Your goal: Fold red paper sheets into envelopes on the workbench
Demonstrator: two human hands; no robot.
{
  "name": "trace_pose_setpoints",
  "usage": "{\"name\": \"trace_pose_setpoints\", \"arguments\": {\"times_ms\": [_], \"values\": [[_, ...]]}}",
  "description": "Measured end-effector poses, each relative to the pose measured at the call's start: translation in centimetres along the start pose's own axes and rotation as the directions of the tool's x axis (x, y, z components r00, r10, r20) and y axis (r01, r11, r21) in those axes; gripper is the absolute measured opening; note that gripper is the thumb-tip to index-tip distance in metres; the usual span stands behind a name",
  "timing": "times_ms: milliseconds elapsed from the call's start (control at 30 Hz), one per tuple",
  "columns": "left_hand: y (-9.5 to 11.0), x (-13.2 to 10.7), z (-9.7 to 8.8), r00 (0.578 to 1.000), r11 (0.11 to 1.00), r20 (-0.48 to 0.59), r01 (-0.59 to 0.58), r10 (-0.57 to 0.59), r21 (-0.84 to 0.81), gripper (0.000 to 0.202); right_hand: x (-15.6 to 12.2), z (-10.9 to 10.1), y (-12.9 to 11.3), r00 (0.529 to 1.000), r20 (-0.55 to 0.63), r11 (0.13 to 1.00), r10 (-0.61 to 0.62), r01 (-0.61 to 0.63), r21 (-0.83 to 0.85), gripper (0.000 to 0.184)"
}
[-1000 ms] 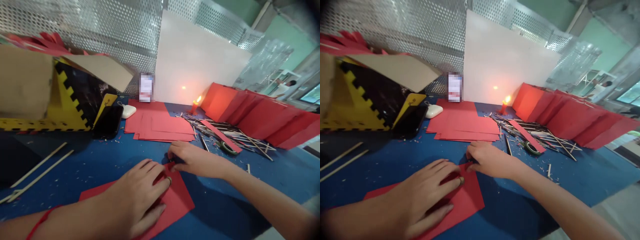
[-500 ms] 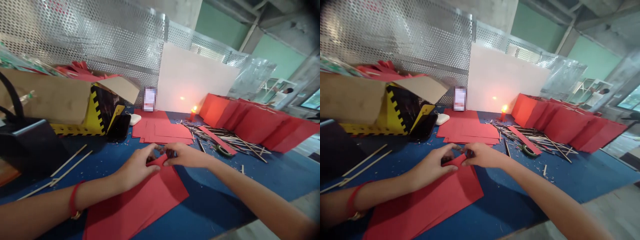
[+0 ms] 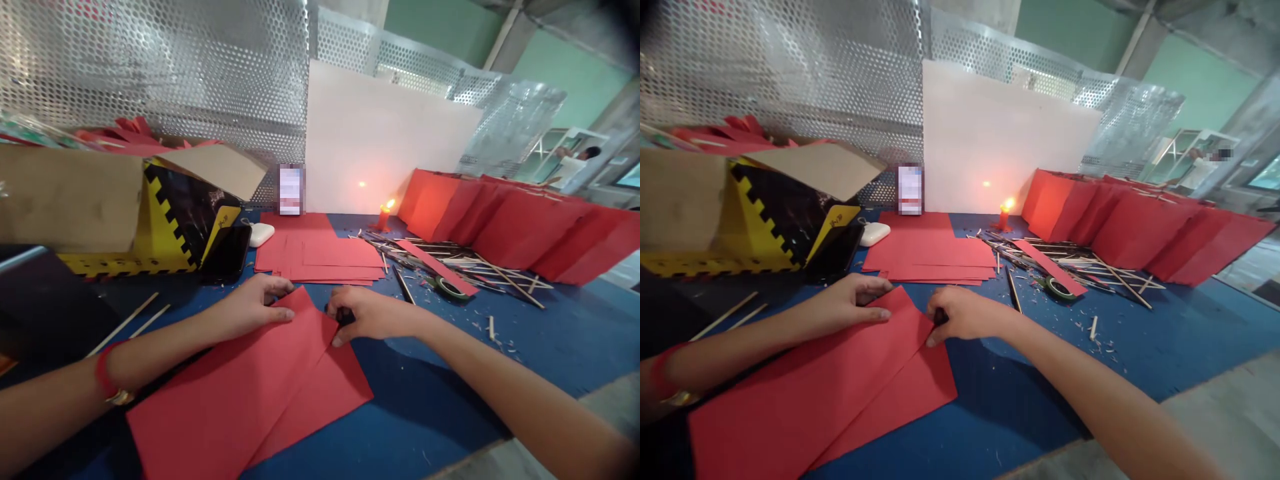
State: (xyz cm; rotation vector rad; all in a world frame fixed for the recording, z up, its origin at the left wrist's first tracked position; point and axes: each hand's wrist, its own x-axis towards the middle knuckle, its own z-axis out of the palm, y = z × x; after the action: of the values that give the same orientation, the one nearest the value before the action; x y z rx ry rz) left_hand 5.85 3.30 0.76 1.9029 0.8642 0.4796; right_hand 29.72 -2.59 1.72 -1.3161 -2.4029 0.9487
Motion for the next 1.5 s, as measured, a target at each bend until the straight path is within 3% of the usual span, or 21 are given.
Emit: {"name": "trace_pose_setpoints", "arguments": {"times_ms": [67, 167, 233, 333, 433, 567, 733, 1000, 1267, 1433, 1500], "values": [[0.6, -0.2, -0.5, 0.987, 1.0, 0.157, 0.03, -0.029, -0.008, 0.027, 0.0, 0.0, 0.0, 1.0, 0.023, 0.998, 0.015, -0.017, 0.057, 0.02], [1.3, -0.6, -1.2, 0.965, 0.998, 0.262, -0.001, -0.016, 0.065, 0.016, -0.1, 0.1, 0.0, 0.996, -0.011, 0.991, 0.087, -0.086, 0.099, 0.031], [1.5, -0.7, -1.5, 0.948, 0.991, 0.319, -0.043, 0.0, 0.129, 0.02, -0.1, 0.1, 0.1, 0.992, -0.013, 0.988, 0.122, -0.12, 0.093, 0.033], [1.4, -0.9, -1.5, 0.912, 0.976, 0.408, -0.112, 0.026, 0.188, 0.031, 0.1, 0.1, 0.3, 0.994, -0.008, 0.987, 0.107, -0.105, 0.121, 0.019], [1.5, -1.3, -0.7, 0.935, 0.941, 0.338, -0.201, 0.102, 0.274, 0.03, 0.5, 0.2, 0.3, 0.997, -0.065, 0.976, 0.049, -0.034, 0.215, 0.009], [1.7, -1.8, 0.7, 0.958, 0.911, 0.185, -0.27, 0.22, 0.312, 0.027, 0.9, 0.3, -0.2, 0.975, -0.218, 0.909, 0.042, 0.053, 0.413, 0.017], [1.6, -1.6, 1.3, 0.98, 0.955, 0.161, -0.158, 0.12, 0.251, 0.03, 1.0, 0.4, -0.6, 0.949, -0.275, 0.806, 0.153, 0.041, 0.59, 0.031], [1.4, -1.3, 0.8, 0.986, 0.983, 0.127, -0.123, 0.107, 0.133, 0.033, 0.9, -0.1, -1.2, 0.922, -0.304, 0.74, 0.238, 0.03, 0.671, 0.04], [1.9, -1.3, 0.2, 0.991, 0.988, 0.106, -0.099, 0.086, 0.121, 0.032, 1.0, 0.4, -1.0, 0.904, -0.359, 0.758, 0.23, 0.065, 0.649, 0.039], [1.1, -1.4, 0.6, 0.996, 0.998, 0.049, 0.068, -0.068, 0.002, 0.086, 1.3, 1.8, -1.5, 0.919, -0.369, 0.767, 0.135, 0.14, 0.627, 0.04], [0.9, -1.3, 0.6, 0.991, 0.995, 0.102, 0.095, -0.091, -0.038, 0.091, 1.3, 2.2, -1.7, 0.918, -0.376, 0.762, 0.124, 0.155, 0.629, 0.041]]}}
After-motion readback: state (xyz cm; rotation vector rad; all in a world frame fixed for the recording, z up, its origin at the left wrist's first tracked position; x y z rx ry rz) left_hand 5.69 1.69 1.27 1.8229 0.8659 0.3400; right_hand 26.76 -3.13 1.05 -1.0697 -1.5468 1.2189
